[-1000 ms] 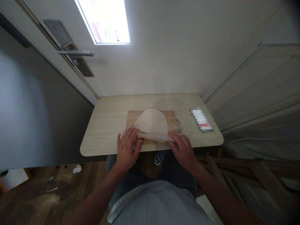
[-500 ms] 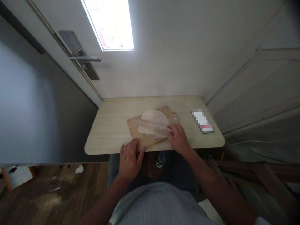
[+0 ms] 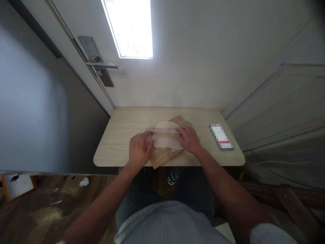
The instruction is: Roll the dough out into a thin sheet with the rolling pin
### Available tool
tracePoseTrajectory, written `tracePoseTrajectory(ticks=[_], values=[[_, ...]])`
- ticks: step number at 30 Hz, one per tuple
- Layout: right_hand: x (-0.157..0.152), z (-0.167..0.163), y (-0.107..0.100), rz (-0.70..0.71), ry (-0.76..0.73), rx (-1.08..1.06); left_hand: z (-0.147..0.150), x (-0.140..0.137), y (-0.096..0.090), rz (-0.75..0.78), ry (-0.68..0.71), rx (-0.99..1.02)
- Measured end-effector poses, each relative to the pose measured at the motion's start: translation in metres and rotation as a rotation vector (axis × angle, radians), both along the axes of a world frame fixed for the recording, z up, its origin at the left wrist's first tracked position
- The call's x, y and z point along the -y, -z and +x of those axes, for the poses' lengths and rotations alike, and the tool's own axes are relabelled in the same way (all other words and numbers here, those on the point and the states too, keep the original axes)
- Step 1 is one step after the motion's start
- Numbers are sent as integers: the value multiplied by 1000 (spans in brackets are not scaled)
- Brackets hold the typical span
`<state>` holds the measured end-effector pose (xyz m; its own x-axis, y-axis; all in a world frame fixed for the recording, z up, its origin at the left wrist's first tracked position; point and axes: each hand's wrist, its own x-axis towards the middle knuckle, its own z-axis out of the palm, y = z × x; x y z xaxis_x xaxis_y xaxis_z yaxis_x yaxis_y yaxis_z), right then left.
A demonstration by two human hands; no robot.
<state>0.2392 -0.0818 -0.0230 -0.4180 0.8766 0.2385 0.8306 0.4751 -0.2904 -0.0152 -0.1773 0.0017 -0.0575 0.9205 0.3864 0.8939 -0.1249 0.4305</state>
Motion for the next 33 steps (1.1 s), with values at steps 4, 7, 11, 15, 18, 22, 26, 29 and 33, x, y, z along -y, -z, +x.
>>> tracePoseTrajectory(ticks=[4, 7, 11, 15, 18, 22, 26, 29, 33], values=[[-8, -5, 1, -6, 15, 25, -8, -72, -3, -14, -54, -41], [-11, -9, 2, 21, 36, 7, -5, -107, 5, -88, -24, -99], [-17, -16, -3, 54, 86, 3, 2, -127, 10, -183, -25, -152], [-26, -27, -15, 9, 177, 53, 6, -139, 8, -196, -37, -164], [-36, -37, -21, -28, 217, 95, 10, -147, 9, -197, -42, -159], [-49, -44, -20, -80, 203, 154, 13, -152, 13, -193, -45, -167], [-57, -43, -18, -161, 197, 220, 12, -153, 13, -204, -17, -167], [-56, -42, -17, -160, 181, 210, 11, -154, 12, -224, 2, -186], [-51, -42, -15, -127, 190, 180, 12, -152, 11, -252, 21, -219]])
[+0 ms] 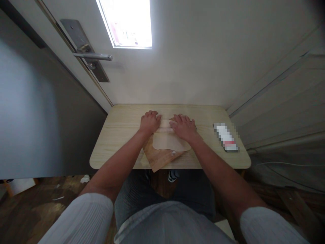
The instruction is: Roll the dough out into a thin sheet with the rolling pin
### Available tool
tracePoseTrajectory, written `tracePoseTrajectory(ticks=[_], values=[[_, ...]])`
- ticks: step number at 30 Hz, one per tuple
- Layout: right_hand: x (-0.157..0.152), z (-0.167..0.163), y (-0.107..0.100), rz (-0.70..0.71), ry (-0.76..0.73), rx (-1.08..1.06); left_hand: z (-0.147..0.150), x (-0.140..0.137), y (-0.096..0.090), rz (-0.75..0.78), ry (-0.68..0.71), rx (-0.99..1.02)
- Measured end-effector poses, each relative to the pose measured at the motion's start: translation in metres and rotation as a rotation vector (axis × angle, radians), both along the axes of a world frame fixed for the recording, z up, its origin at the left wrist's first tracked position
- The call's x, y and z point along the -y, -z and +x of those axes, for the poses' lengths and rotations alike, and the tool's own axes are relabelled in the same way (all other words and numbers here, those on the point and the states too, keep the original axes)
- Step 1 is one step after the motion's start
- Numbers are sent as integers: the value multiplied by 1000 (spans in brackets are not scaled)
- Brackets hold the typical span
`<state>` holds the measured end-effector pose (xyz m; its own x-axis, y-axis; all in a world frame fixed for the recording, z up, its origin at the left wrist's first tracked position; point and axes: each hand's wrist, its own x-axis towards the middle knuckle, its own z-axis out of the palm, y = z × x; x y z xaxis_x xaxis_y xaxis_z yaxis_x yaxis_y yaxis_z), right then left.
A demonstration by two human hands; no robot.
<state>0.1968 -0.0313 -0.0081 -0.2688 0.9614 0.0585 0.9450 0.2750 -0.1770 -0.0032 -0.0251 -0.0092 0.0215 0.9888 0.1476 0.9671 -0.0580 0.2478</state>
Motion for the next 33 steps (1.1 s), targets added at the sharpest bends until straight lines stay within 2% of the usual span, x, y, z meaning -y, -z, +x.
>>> tracePoseTrajectory(ticks=[11, 23, 33], values=[[14, 0, 9, 114, 32, -27, 2, 9, 0, -59, -13, -53], [28, 2, 24, 206, 52, -27, 3, 20, 5, -17, -15, -66], [39, 3, 30, 207, 70, -39, 3, 28, 3, -46, -2, -100]])
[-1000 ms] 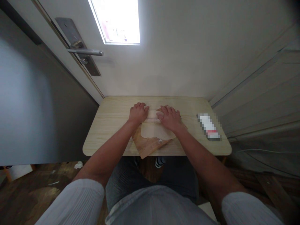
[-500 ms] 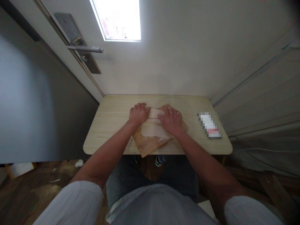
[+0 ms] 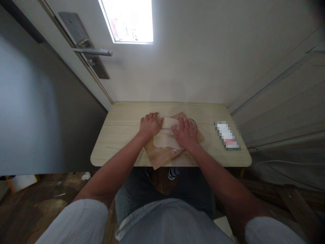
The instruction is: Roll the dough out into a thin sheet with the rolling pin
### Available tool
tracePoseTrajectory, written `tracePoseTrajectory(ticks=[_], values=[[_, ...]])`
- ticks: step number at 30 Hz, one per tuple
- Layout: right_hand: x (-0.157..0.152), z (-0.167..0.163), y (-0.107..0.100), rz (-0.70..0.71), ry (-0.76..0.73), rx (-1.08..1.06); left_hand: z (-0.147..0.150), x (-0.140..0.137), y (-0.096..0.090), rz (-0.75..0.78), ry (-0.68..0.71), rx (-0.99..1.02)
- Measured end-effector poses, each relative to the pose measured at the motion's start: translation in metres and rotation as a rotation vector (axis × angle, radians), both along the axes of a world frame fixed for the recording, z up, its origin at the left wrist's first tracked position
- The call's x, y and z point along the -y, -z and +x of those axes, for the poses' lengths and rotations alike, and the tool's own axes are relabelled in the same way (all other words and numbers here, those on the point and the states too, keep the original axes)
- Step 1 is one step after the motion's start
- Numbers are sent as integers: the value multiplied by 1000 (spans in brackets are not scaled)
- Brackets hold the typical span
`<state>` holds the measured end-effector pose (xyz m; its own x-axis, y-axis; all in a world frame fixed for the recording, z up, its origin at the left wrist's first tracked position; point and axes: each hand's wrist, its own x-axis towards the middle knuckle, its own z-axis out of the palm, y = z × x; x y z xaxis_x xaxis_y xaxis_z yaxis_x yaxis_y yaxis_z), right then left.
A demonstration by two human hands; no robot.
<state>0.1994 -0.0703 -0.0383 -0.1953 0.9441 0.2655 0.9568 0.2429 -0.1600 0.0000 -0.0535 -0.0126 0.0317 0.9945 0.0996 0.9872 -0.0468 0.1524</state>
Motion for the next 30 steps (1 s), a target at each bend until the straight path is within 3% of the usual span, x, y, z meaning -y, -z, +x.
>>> tracePoseTrajectory(ticks=[30], values=[[62, 3, 2, 56, -57, -20, 4, 50, 3, 86, 11, 14]])
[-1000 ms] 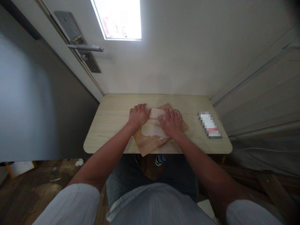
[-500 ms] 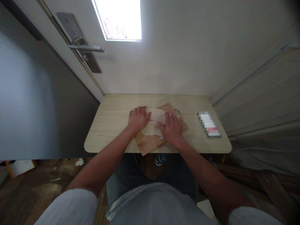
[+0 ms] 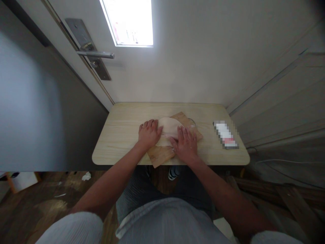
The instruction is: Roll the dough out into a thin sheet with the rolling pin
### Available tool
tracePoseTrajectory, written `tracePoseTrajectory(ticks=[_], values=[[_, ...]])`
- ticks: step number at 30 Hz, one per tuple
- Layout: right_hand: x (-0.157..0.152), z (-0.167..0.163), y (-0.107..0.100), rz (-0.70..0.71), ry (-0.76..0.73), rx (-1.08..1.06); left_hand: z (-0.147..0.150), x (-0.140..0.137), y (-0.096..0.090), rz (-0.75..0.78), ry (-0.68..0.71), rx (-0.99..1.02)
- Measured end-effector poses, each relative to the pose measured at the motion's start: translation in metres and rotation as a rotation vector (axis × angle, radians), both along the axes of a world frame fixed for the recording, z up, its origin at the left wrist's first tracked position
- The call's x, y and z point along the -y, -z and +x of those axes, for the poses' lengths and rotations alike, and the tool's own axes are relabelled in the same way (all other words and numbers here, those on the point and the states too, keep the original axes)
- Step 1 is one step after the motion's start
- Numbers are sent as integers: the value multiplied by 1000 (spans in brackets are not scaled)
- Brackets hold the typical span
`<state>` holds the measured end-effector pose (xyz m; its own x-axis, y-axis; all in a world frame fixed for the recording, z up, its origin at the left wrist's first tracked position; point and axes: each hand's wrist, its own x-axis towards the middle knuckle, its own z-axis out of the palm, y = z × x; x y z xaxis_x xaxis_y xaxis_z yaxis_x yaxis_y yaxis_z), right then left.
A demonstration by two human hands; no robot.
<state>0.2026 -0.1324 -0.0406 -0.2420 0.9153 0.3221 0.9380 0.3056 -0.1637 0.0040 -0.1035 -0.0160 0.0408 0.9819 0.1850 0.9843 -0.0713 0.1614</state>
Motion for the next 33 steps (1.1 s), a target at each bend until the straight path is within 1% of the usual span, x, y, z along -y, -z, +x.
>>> tracePoseTrajectory(ticks=[5, 9, 19, 25, 33], values=[[10, 0, -1, 19, -12, 0, 0, 8, 2, 44, 0, 8], [20, 1, 0, 7, -23, -6, -1, 16, 2, 51, 11, 15], [47, 3, 0, 25, -51, -12, 0, 43, 3, -3, -2, 24], [62, 6, 3, 5, -73, 9, -2, 61, 4, -1, 26, 43], [77, 7, 2, -10, -80, 17, -3, 77, 7, -47, 5, 22]])
